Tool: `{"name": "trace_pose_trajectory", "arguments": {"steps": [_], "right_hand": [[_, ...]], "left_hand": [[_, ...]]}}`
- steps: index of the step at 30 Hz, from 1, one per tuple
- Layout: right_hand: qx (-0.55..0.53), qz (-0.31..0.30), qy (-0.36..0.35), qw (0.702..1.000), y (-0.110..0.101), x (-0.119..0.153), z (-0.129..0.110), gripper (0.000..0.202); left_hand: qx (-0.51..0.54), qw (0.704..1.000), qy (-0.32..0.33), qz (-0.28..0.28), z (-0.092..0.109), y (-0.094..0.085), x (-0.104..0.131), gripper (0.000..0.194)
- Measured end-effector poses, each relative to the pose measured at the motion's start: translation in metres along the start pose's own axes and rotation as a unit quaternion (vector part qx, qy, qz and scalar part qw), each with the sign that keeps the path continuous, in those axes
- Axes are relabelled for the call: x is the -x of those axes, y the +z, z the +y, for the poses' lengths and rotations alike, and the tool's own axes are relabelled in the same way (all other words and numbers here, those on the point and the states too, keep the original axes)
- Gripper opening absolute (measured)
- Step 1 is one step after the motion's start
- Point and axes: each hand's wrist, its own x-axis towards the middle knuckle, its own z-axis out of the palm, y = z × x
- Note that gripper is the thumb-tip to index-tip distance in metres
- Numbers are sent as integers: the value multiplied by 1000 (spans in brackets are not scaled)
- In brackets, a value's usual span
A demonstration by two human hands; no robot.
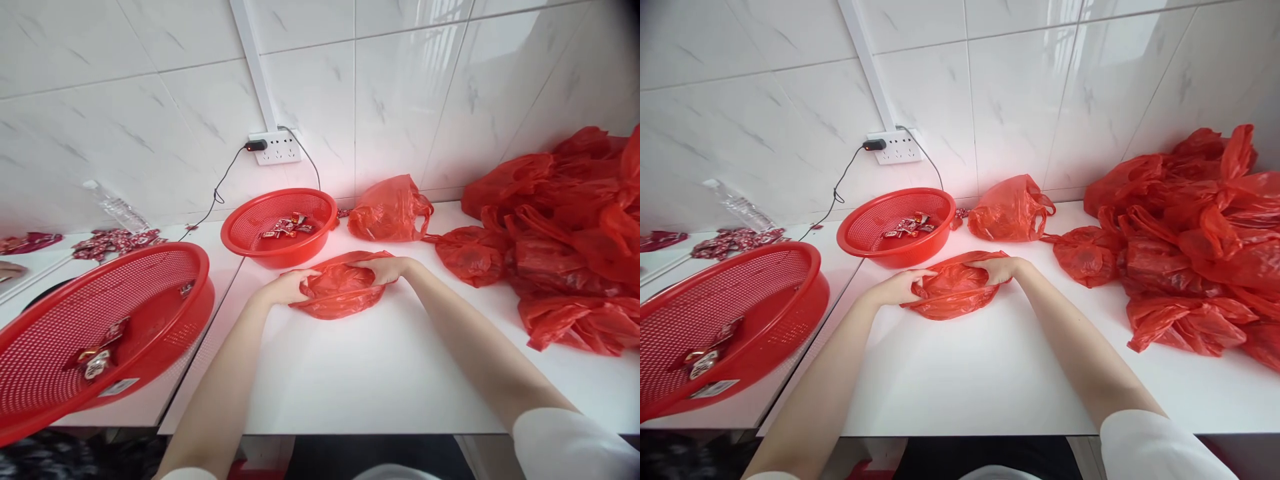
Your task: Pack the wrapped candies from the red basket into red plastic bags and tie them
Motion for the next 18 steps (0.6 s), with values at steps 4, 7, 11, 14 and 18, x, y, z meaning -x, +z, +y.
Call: {"name": "trace_pose_trajectory", "arguments": {"steps": [4,7,11,14,18], "right_hand": [[-8,5,15,1000,0,1,-8,101],[3,62,24,998,2,-2,-16,71],[50,149,6,988,8,-9,-27,59],[89,185,9,979,14,-13,-32,56],[146,233,28,961,23,-17,-38,51]], "left_hand": [[139,988,-11,70,-13,0,-12,64],[314,932,-103,148,-8,2,-20,83],[470,845,-177,182,5,2,-24,96],[552,791,-196,175,12,-2,-20,76],[630,757,-138,105,15,-8,-12,51]]}}
